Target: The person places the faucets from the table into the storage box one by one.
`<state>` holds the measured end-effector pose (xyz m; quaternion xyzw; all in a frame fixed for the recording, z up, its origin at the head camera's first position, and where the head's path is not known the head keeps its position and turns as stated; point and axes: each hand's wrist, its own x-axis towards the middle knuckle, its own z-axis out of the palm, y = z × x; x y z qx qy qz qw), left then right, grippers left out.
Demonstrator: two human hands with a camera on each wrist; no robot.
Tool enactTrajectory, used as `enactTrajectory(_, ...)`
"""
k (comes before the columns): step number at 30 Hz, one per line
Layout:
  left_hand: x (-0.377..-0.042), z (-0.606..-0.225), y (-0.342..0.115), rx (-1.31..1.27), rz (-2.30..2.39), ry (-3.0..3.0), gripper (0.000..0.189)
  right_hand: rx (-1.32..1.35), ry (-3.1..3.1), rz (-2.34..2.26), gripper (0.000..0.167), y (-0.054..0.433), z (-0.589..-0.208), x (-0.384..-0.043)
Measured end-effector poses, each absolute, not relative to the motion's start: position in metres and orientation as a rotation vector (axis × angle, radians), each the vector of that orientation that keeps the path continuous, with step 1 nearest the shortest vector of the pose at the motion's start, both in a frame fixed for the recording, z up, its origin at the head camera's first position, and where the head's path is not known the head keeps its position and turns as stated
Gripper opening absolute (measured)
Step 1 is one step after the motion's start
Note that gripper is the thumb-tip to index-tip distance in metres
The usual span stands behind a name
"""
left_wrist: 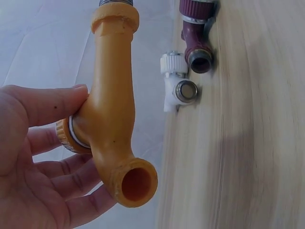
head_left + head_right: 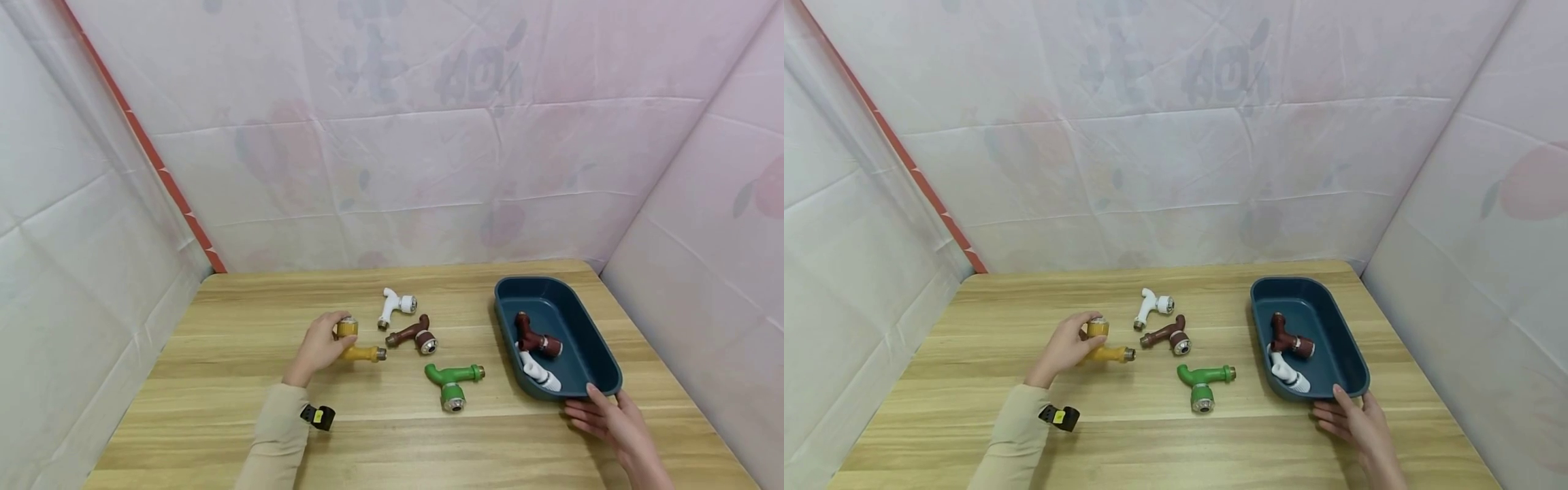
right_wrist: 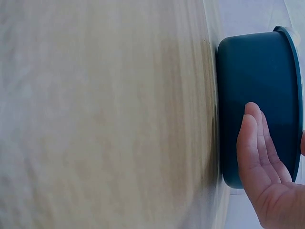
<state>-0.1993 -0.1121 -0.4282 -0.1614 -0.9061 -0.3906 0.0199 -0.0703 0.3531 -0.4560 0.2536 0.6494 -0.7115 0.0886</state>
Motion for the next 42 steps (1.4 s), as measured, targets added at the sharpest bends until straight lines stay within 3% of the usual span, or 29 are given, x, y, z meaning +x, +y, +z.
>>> enactTrajectory(8, -0.202, -0.427, -0.103, -0.517, -1.241, -2.766, 0.040, 0.757, 1.915, -2.131, 0.078, 0.352, -0.454, -0.070)
enactTrajectory(15, -0.204, -0.426, -0.093, -0.531, -1.224, -2.721, 0.041, 0.746, 1.905, -2.170, 0.052, 0.352, -0.456, -0.068)
enactTrajectory(24, -0.207, -0.428, -0.082, -0.524, -1.237, -2.689, 0.039, 0.747, 1.922, -2.133, 0.071, 0.352, -0.455, -0.070)
enactTrajectory(30, -0.208, -0.430, -0.074, -0.507, -1.264, -2.677, 0.040, 0.738, 1.902, -2.177, 0.041, 0.352, -0.456, -0.068)
enactTrajectory(33, -0.208, -0.431, -0.069, -0.499, -1.279, -2.668, 0.040, 0.736, 1.890, -2.193, 0.035, 0.352, -0.457, -0.067)
enactTrajectory(40, -0.209, -0.433, -0.057, -0.491, -1.300, -2.618, 0.041, 0.730, 1.923, -2.149, 0.068, 0.352, -0.457, -0.069)
enactTrajectory(42, -0.209, -0.433, -0.054, -0.490, -1.306, -2.601, 0.041, 0.728, 1.926, -2.149, 0.069, 0.352, -0.457, -0.069)
